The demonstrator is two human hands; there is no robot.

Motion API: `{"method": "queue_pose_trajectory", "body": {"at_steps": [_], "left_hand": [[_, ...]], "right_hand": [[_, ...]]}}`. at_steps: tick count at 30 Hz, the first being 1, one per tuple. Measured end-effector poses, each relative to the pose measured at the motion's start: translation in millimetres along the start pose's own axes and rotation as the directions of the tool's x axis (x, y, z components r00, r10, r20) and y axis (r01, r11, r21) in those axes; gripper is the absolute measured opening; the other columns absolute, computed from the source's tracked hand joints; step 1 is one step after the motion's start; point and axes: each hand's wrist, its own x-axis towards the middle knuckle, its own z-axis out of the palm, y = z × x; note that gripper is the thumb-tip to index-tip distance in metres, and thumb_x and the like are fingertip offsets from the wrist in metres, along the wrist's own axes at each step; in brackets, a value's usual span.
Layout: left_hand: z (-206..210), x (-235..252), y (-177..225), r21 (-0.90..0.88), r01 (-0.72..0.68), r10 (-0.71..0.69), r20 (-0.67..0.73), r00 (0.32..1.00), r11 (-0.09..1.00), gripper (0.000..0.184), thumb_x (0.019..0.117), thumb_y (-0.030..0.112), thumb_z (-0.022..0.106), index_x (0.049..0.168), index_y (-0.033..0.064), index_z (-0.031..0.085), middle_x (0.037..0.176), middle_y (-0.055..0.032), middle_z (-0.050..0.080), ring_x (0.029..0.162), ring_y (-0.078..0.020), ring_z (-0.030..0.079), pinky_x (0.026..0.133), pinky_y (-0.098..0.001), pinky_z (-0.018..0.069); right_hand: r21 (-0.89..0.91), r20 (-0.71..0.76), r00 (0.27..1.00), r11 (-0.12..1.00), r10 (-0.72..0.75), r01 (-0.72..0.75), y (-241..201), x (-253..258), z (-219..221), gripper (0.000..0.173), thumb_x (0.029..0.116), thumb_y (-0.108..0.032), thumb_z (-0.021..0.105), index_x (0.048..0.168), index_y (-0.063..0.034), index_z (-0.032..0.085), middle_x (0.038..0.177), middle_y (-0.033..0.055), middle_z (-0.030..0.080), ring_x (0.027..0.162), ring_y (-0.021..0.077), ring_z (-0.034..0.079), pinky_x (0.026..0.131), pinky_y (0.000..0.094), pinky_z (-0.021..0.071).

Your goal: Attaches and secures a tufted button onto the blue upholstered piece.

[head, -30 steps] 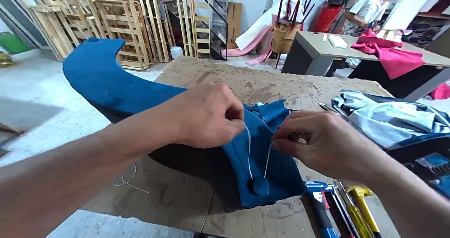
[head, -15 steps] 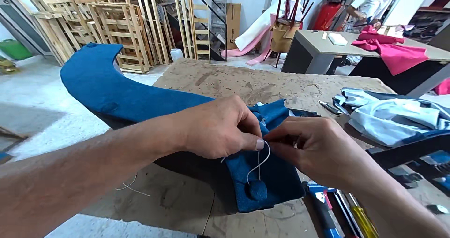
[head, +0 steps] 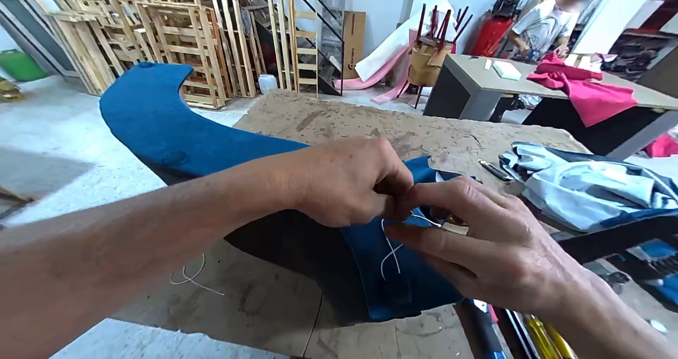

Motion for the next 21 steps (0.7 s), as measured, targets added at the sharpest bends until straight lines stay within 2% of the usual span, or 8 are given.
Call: {"method": "queue_pose_trajectory", "body": {"at_steps": [2,5,7,10,14,17,19,21], "left_hand": [[4.2,0.1,-3.0,0.11,-0.052,0.062,-0.085,0.994,0.993,0.008,0.0962,0.023,0.07,0.092,0.0181,0.074,0.084,0.0088,0.068,0.076,0.0001,0.063,0.064,-0.0203,0.0538],[12.4,-7.4,-3.3,0.388,-0.077,0.203,-0.296,0.933,0.918,0.022,0.0941,0.021,0.067,0.115,0.0129,0.07,0.104,-0.0004,0.066,0.094,-0.011,0.065,0.079,-0.0303,0.0562],[15.9,-17.0,-0.5,0.42,-0.139,0.303,-0.355,0.884,0.897,0.014,0.0954,0.02,0.063,0.105,0.0128,0.07,0.1,0.001,0.065,0.095,-0.009,0.063,0.079,-0.0261,0.0549],[22.3,-25.7,-8.5,0.387,-0.273,0.376,-0.222,0.9,0.881,0.012,0.093,0.021,0.065,0.096,0.019,0.076,0.097,0.0058,0.065,0.094,-0.0062,0.062,0.078,-0.0227,0.0537],[26.0,-17.6,-22.5,0.388,-0.332,0.378,-0.048,0.925,0.86,0.015,0.0945,0.023,0.066,0.102,0.0238,0.078,0.104,0.0047,0.066,0.098,-0.0095,0.061,0.081,-0.0266,0.0522],[18.5,-9.1,-26.2,0.363,-0.354,0.371,0.022,0.928,0.862,0.013,0.0932,0.025,0.071,0.102,0.0241,0.08,0.103,0.0045,0.066,0.096,-0.0084,0.061,0.079,-0.0252,0.0525],[17.1,-5.3,-25.3,0.377,-0.386,0.401,0.041,0.915,0.842,0.008,0.0923,0.023,0.072,0.092,0.0223,0.08,0.095,0.005,0.066,0.091,-0.0079,0.06,0.075,-0.024,0.0506],[20.3,-5.9,-22.0,0.443,-0.422,0.449,0.047,0.892,0.791,0.013,0.094,0.019,0.067,0.084,0.0169,0.074,0.088,0.0025,0.062,0.086,-0.012,0.058,0.071,-0.0276,0.0475]], "right_hand": [[-0.012,0.02,0.999,0.999,-0.038,0.038,4.5,1.1,-1.8,0.013,0.0985,-0.015,0.065,0.1,-0.0147,0.078,0.117,0.0082,0.067,0.1,0.0179,0.064,0.078,0.0297,0.055],[0.1,0.059,0.998,0.994,0.033,-0.039,8.6,6.1,-17.9,0.013,0.0979,-0.019,0.066,0.093,-0.0138,0.076,0.118,0.0036,0.069,0.102,0.0118,0.064,0.082,0.0256,0.0556],[0.227,0.132,0.988,0.967,0.085,-0.113,11.9,6.9,-31.2,0.013,0.0967,-0.021,0.066,0.091,-0.0154,0.077,0.112,-0.0032,0.071,0.104,0.0082,0.065,0.086,0.0241,0.0572],[0.352,0.258,0.958,0.911,0.127,-0.216,21.9,2.9,-49.8,0.012,0.0959,-0.024,0.067,0.094,-0.017,0.077,0.108,-0.007,0.072,0.098,0.0043,0.069,0.079,0.0206,0.0622],[0.385,0.33,0.923,0.865,0.196,-0.321,32.0,2.2,-70.8,0.015,0.0975,-0.027,0.066,0.096,-0.0175,0.077,0.11,-0.0063,0.071,0.083,0.0035,0.067,0.063,0.0183,0.0595],[0.249,0.219,0.916,0.889,0.336,-0.385,12.2,7.0,-58.4,0.013,0.0953,-0.03,0.067,0.095,-0.0217,0.077,0.085,-0.0153,0.068,0.068,-0.0035,0.062,0.053,0.0137,0.0525],[0.169,0.14,0.901,0.887,0.411,-0.43,-4.6,7.6,-36.4,0.012,0.0919,-0.029,0.069,0.093,-0.0226,0.079,0.078,-0.0169,0.064,0.063,-0.0059,0.057,0.05,0.0129,0.0485],[0.163,0.106,0.884,0.869,0.456,-0.468,-14.4,3.4,-16.0,0.01,0.0904,-0.027,0.069,0.089,-0.0234,0.078,0.076,-0.0169,0.063,0.064,-0.0062,0.056,0.051,0.0132,0.0475]]}}
